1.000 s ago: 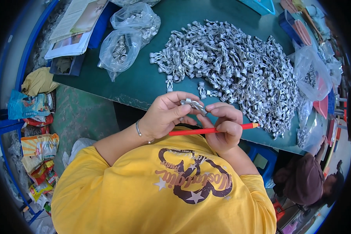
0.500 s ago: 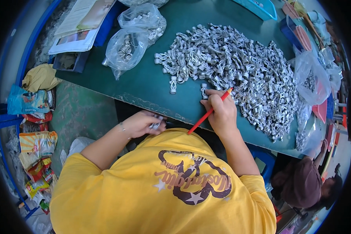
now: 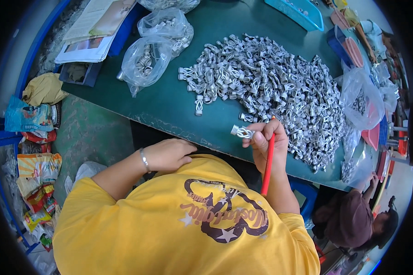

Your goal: The person assembles small metal components by hand at a workbench. They pick up individual metal pieces from a large pile, fit them together, and place the completed units into a clear plastic bag or onto a tray.

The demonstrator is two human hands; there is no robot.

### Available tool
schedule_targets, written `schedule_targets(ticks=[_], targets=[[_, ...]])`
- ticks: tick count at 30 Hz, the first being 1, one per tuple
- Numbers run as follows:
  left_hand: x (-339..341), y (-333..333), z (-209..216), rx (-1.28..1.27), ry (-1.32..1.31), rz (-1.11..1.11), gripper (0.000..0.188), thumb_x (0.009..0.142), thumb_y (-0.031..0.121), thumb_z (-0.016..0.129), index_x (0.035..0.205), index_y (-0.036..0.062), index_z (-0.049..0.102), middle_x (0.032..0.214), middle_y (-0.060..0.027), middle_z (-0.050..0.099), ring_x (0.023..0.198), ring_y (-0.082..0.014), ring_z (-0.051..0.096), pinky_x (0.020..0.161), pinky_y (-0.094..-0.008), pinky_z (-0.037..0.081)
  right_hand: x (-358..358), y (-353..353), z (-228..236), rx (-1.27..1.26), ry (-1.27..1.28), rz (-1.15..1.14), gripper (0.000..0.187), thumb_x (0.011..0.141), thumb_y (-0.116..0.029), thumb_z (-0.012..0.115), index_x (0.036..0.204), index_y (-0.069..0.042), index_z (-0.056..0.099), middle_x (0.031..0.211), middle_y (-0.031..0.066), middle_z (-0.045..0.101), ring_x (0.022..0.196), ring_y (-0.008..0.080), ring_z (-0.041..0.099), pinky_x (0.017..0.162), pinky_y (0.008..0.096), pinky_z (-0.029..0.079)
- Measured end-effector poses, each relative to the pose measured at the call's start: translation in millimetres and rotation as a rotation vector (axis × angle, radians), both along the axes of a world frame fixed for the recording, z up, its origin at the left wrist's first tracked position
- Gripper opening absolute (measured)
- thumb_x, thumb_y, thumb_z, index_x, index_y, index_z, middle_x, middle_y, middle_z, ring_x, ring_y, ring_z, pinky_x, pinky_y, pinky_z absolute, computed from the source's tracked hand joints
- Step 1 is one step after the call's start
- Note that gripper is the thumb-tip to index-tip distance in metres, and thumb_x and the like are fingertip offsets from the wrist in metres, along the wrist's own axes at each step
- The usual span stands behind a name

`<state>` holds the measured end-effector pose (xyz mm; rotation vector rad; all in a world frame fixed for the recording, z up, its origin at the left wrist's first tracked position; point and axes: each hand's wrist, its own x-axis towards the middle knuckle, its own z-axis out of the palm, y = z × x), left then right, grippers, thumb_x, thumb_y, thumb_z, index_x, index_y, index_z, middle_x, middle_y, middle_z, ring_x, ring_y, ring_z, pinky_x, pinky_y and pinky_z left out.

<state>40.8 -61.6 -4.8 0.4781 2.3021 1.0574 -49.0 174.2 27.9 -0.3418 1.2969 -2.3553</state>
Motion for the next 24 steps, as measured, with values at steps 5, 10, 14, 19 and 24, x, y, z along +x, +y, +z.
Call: schedule_targets(ticks=[5,10,14,19,24], targets=[[-21,25,53,0.799,-0.307,0.546,0.024,0.086,0.006,0.059,0.108,-0.0009,0.055,0.085,-0.0060,0.061,0.071,-0.0106,0.060,0.062,-0.0216,0.048,2,-6,-2,-0.081,-0.034,0.042,0.022,0.084,0.004,0.057,0.080,-0.007,0.039,0.093,0.0232,0.061,0.076,0.0219,0.063,0.066,0.0298,0.054],[-36,39,49,0.969,-0.292,0.693,0.017,0.088,0.009,0.057,0.100,-0.0034,0.058,0.078,-0.0054,0.062,0.065,-0.0088,0.060,0.057,-0.0201,0.050,6,-4,0,0.028,-0.093,0.040,0.022,0.083,0.005,0.057,0.080,-0.006,0.039,0.091,0.0214,0.061,0.074,0.0195,0.063,0.061,0.0263,0.055],[-37,41,43,0.981,-0.322,0.703,0.017,0.089,0.010,0.057,0.097,-0.0038,0.059,0.077,-0.0063,0.063,0.063,-0.0098,0.060,0.055,-0.0216,0.051,6,-2,-1,0.052,-0.073,0.020,0.022,0.083,0.005,0.058,0.079,-0.007,0.039,0.090,0.0205,0.062,0.072,0.0177,0.063,0.057,0.0241,0.053],[-37,40,43,1.020,-0.345,0.728,0.016,0.088,0.011,0.059,0.093,-0.0033,0.060,0.076,-0.0061,0.063,0.063,-0.0094,0.060,0.056,-0.0207,0.051,3,-4,-7,0.028,-0.083,0.034,0.023,0.083,0.006,0.057,0.078,-0.007,0.039,0.090,0.0206,0.062,0.072,0.0172,0.062,0.058,0.0240,0.052],[-37,39,48,0.949,-0.333,0.761,0.010,0.087,0.002,0.056,0.093,-0.0046,0.060,0.082,-0.0092,0.061,0.068,-0.0131,0.062,0.060,-0.0233,0.053,2,-5,-11,0.146,0.068,0.008,0.026,0.080,0.011,0.058,0.077,-0.006,0.038,0.099,0.0224,0.062,0.078,0.0173,0.062,0.068,0.0255,0.052]])
